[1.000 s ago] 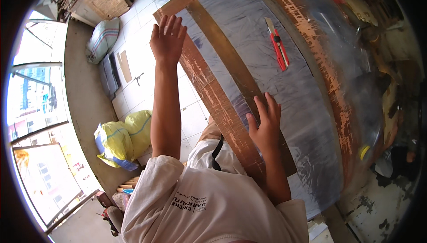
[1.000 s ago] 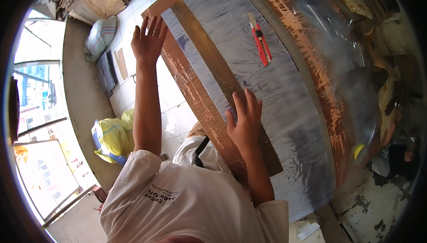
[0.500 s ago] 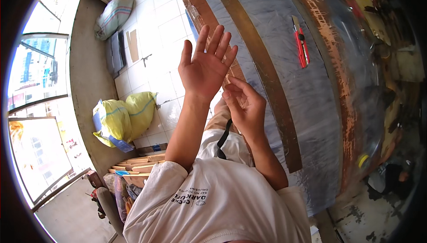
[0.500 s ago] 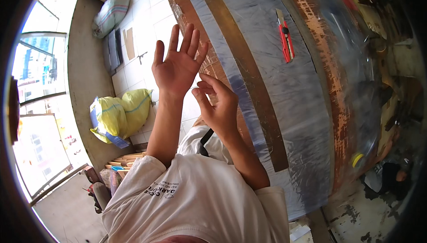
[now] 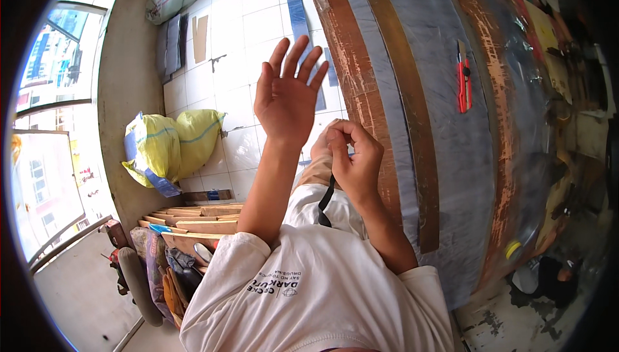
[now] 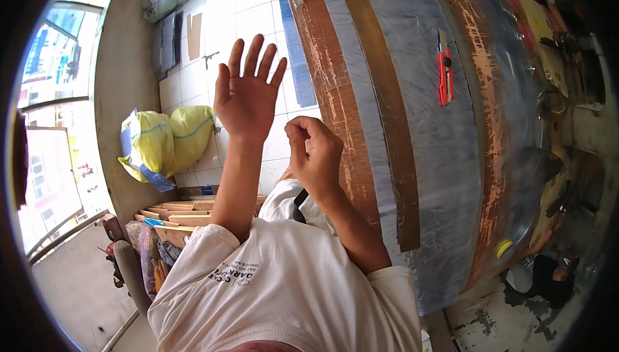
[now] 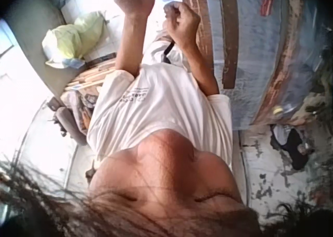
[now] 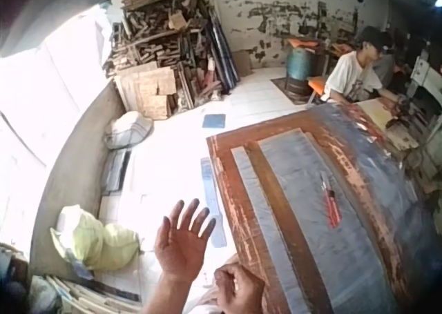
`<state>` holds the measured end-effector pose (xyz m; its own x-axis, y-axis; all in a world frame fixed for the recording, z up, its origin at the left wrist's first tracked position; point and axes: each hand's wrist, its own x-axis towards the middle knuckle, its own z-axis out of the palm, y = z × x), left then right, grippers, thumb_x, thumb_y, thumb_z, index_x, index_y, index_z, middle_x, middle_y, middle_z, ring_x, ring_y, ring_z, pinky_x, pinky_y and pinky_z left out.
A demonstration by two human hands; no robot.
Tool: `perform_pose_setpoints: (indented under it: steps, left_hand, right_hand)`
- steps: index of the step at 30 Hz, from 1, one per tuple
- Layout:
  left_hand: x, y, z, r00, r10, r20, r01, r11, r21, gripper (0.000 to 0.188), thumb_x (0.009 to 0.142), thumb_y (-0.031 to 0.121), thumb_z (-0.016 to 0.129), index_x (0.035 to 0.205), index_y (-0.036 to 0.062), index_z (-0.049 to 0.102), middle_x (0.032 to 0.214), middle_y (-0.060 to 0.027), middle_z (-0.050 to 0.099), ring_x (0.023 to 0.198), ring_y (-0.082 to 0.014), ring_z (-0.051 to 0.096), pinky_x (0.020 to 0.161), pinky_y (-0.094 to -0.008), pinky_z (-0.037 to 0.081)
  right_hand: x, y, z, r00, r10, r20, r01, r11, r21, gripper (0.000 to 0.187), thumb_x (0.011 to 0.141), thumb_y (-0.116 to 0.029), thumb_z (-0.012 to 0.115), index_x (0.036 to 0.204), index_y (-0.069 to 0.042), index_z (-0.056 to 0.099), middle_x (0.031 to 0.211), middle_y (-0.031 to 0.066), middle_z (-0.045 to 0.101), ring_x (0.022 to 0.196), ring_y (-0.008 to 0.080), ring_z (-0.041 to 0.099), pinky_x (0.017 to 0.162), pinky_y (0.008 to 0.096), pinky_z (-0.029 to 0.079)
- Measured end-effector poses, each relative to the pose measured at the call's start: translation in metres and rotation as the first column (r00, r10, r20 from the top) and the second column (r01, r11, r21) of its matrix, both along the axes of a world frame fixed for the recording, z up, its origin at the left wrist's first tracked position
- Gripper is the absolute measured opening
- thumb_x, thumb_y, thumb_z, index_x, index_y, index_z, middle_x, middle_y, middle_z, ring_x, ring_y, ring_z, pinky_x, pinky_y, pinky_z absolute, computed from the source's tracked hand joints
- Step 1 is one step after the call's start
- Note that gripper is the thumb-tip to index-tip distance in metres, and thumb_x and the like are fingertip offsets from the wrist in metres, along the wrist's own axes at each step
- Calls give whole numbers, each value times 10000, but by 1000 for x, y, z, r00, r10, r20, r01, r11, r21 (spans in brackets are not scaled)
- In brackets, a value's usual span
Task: The person uses a metal ruler and a utility knife to score and cut a long strip from a large reflective sheet on a wooden table, then folds and detaches the cut piece by hand.
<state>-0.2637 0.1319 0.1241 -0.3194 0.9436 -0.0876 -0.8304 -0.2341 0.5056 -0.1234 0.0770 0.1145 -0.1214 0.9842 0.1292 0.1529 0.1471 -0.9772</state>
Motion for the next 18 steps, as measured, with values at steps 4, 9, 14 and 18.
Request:
perform_pose_setpoints:
  steps: [4, 9, 14, 18]
  left_hand:
    - [-40, -15, -16, 962, 181, -203, -194, 980, -46, 448, 1085, 352, 436, 1433, 79, 507, 1481, -184, 516, 1338, -341, 532, 1162, -537, 386]
    - [-72, -55, -47, 702, 164, -693, -364, 919, -152, 335, 1075, 217, 482, 1322, 17, 588, 1319, -170, 645, 1205, -276, 645, 1050, -409, 484]
    - [-49, -83, -69, 804, -58, -592, -278, 843, -461, 402, 1090, 257, 461, 1403, 15, 531, 1392, -169, 612, 1258, -277, 619, 1073, -419, 456]
    - [-5, -71, -80, 874, -106, -475, -158, 861, -483, 455, 1082, 315, 483, 1442, 39, 524, 1494, -151, 530, 1409, -275, 477, 1162, -408, 358]
  right_hand:
    - [-6, -3, -12, 999, -33, -6, 33, 992, 120, 8, 961, -8, 660, 953, -5, 661, 856, 116, 708, 680, 224, 679, 638, 348, 548]
    - [-8, -3, -46, 928, 233, 292, -282, 949, 139, 121, 963, 21, 623, 1066, -2, 683, 973, 190, 707, 875, 295, 716, 776, 399, 570]
    - [-3, -5, -27, 958, 260, 120, -225, 942, -249, 285, 1007, -43, 576, 1271, 35, 650, 1185, 265, 691, 1122, 309, 697, 916, 407, 554]
    - [-27, -14, -67, 966, 255, -42, -255, 918, -304, 546, 1094, -340, 477, 1394, 113, 537, 1283, 303, 651, 1163, 400, 660, 978, 417, 531]
